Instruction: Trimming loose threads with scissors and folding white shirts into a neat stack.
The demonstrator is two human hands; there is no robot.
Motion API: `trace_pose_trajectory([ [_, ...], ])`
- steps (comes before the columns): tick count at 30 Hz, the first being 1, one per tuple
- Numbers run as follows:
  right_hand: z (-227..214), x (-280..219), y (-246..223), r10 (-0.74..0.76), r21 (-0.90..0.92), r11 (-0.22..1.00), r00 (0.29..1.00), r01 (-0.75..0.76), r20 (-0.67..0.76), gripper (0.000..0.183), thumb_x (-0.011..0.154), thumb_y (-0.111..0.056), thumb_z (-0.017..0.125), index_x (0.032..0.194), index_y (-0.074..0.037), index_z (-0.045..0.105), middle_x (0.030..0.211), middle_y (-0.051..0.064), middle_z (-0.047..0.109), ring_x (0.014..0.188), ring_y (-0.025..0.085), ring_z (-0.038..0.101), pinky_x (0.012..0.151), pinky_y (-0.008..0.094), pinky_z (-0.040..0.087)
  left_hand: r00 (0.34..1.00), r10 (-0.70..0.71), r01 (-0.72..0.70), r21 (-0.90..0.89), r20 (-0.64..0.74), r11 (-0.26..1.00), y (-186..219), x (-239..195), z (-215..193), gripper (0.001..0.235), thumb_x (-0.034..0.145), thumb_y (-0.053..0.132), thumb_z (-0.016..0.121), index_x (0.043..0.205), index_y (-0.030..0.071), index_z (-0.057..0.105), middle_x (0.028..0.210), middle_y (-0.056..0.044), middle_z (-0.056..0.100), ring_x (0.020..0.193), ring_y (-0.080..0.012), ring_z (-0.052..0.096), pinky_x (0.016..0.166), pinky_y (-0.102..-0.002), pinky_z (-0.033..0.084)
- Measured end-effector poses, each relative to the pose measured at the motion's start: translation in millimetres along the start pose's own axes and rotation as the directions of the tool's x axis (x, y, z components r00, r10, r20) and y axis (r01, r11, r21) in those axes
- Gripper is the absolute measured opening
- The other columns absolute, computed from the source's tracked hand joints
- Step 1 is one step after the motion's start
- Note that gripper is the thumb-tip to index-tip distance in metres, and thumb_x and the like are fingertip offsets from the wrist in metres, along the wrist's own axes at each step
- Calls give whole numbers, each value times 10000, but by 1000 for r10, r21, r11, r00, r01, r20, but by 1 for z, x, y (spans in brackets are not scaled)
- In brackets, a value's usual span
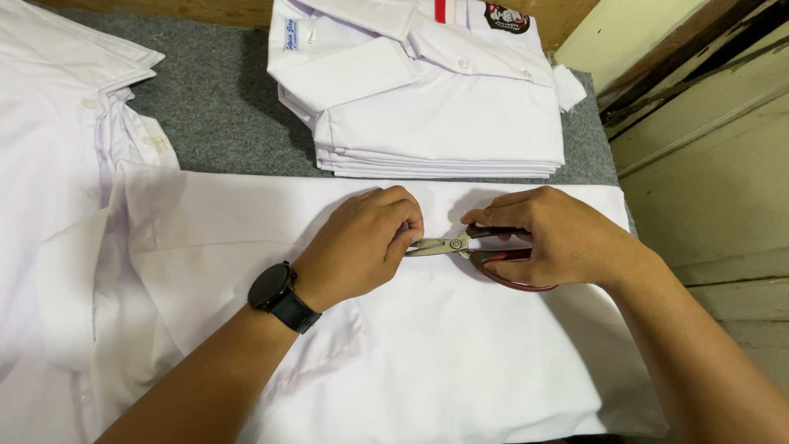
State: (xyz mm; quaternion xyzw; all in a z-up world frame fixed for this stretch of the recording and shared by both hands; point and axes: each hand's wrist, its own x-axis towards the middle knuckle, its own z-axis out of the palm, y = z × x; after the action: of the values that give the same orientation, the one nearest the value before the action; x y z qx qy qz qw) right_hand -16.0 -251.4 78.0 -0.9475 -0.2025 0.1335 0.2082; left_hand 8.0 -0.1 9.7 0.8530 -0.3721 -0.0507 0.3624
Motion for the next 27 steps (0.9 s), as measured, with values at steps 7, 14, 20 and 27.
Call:
trace_pose_trajectory([
  [7,0,4,-11,-16,-35,999,1000,16,4,545,624,-198,873,1139,-44,786,804,150,788,567,299,715,495,346,553,999,-26,26,-5,36,1000,2,1,-1,143,991,78,551,931,58,679,939,-90,660,937,-284,663,840,-430,502],
  [14,2,2,-10,-25,-35,999,1000,25,1,552,637,-197,866,1157,-38,773,868,153,799,690,312,768,522,367,573,998,-43,43,0,51,999,5,3,-2,148,992,81,553,924,72,684,926,-77,672,925,-263,672,841,-428,500],
  [20,2,3,-13,-29,-72,997,1000,29,4,569,648,-229,860,1187,-67,770,788,126,774,569,305,702,513,376,563,996,-69,68,6,58,998,6,3,-1,157,1005,92,549,947,68,692,921,-84,676,920,-265,675,838,-435,496],
  [27,2,4,-11,-15,-75,997,1000,16,13,569,667,-237,857,1204,-74,766,767,119,770,545,296,687,511,372,560,996,-78,78,0,53,997,6,4,-1,155,1002,96,553,938,71,692,920,-79,680,920,-272,676,837,-445,491],
])
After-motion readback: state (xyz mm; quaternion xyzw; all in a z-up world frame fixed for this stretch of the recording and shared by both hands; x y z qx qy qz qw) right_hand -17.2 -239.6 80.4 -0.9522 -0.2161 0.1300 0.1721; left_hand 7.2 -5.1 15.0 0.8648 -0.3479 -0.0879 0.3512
